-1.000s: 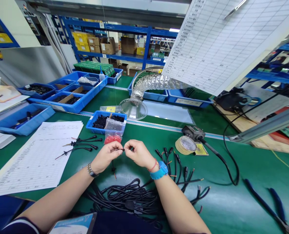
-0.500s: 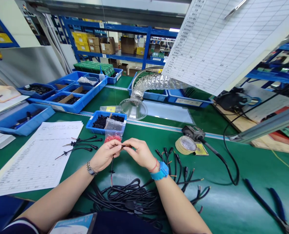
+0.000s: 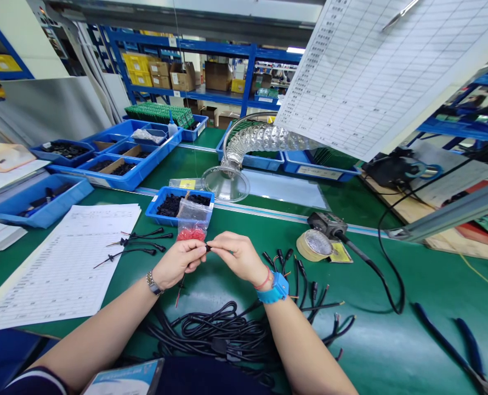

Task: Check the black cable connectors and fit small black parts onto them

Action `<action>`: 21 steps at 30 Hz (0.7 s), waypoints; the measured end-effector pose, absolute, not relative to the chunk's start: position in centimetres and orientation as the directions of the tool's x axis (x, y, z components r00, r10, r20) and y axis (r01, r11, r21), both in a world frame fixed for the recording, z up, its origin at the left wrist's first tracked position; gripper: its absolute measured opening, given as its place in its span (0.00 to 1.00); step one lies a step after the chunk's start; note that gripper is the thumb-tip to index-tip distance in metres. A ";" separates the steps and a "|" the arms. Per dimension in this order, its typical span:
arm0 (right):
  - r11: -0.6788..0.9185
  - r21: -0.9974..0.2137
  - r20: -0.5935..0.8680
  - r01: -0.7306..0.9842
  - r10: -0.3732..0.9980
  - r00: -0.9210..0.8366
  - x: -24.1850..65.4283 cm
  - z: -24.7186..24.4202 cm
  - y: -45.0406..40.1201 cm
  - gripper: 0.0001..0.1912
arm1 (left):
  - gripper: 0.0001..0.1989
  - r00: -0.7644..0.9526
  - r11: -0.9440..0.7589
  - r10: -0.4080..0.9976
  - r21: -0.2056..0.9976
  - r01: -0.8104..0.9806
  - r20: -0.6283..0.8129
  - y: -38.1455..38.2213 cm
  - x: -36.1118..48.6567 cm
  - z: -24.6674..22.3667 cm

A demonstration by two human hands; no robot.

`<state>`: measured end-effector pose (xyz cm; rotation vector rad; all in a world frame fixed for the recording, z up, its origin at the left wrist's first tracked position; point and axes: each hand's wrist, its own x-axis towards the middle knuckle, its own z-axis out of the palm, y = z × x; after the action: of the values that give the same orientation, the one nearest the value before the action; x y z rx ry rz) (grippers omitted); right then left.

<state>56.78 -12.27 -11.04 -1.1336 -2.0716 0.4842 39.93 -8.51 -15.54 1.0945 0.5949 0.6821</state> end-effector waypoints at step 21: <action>0.327 -0.724 0.245 0.607 0.945 -0.216 55.7 -11.1 -12.3 0.13 | 0.14 0.640 -0.632 0.765 0.269 0.726 0.072 -3.3 31.3 -14.1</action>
<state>55.65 -12.32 -11.07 -1.3649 -1.9232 0.6439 31.29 -3.26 -14.14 2.6444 1.2205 0.2646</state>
